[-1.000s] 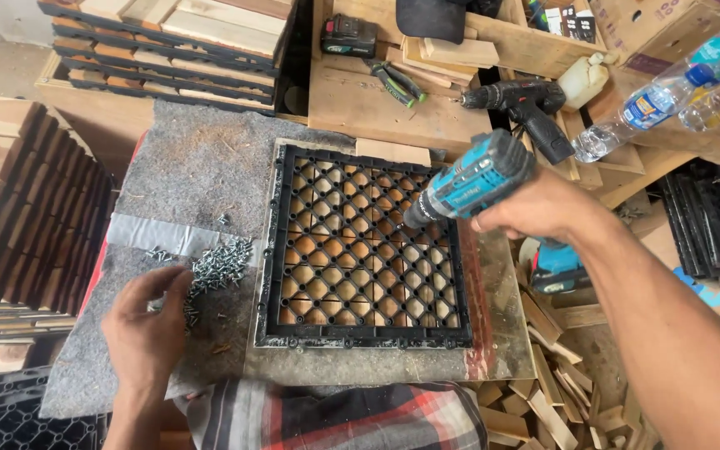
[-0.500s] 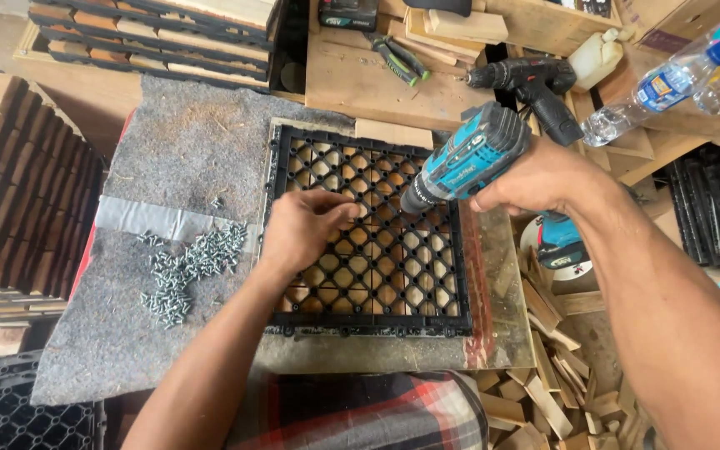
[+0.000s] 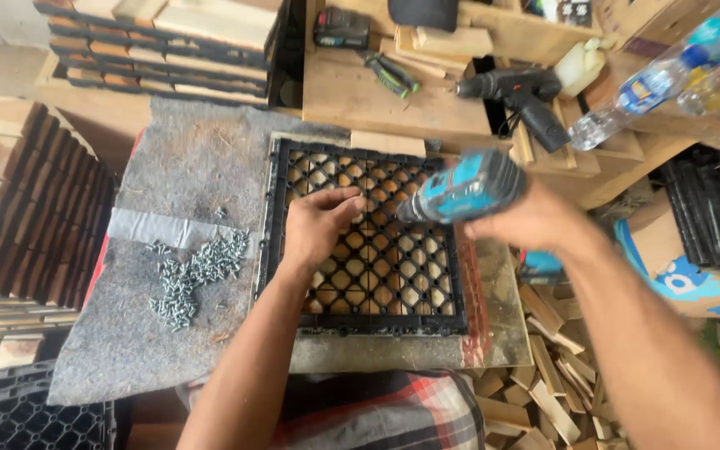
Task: Assembling decorative wooden panels by placing wood blocks into a plastic grid and securing them with screws using a power drill.
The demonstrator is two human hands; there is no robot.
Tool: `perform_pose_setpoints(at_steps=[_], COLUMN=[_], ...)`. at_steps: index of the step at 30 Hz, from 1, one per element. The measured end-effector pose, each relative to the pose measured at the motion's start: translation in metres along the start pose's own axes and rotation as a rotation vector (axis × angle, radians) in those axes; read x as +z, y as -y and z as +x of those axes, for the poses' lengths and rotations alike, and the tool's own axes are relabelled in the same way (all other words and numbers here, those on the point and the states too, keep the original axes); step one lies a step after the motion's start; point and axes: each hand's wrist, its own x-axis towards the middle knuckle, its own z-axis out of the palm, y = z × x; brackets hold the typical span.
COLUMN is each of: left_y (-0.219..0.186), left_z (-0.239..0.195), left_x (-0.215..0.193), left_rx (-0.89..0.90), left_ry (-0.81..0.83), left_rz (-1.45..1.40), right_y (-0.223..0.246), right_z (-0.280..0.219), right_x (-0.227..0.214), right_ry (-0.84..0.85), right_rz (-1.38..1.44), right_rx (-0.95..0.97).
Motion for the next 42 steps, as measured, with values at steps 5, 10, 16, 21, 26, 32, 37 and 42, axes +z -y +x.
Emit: perform_pose_setpoints(at_steps=[5,10,16,21,26,32,37,42], left_y=[0.005,0.015,0.026,0.022,0.034,-0.009,0.032,0.018], left_z=[-0.013,-0.005,0.003,-0.003,0.002,-0.016,-0.005,-0.014], left_x=[0.000,0.007,0.012,0.013,0.012,0.003,0.019,0.019], left_rx=[-0.128,-0.219,-0.259,-0.241,-0.270,-0.433,0.248,0.283], left_ry=[-0.022,0.080,0.098,0.090,0.189,0.209,-0.191,-0.098], left_rz=[-0.570,-0.795,-0.992,-1.030,-0.931,-0.710,0.479,1.043], right_y=[-0.022,-0.034,-0.037,-0.044,-0.079,-0.068,0.018,-0.017], right_z=[-0.039,-0.046,-0.045,-0.045,-0.032,-0.022,-0.009,0.060], right_x=[0.028,0.050,0.060,0.063,0.067,0.030,0.003,0.007], right_ry=[-0.263,-0.342,-0.358,-0.363,-0.462,-0.222,-0.327,-0.272], right_rz=[0.366,0.578,0.596,0.579,0.295,0.093,0.303,0.336], right_rx=[0.088,-0.166,-0.179,-0.102,-0.559,-0.145,0.052,-0.040])
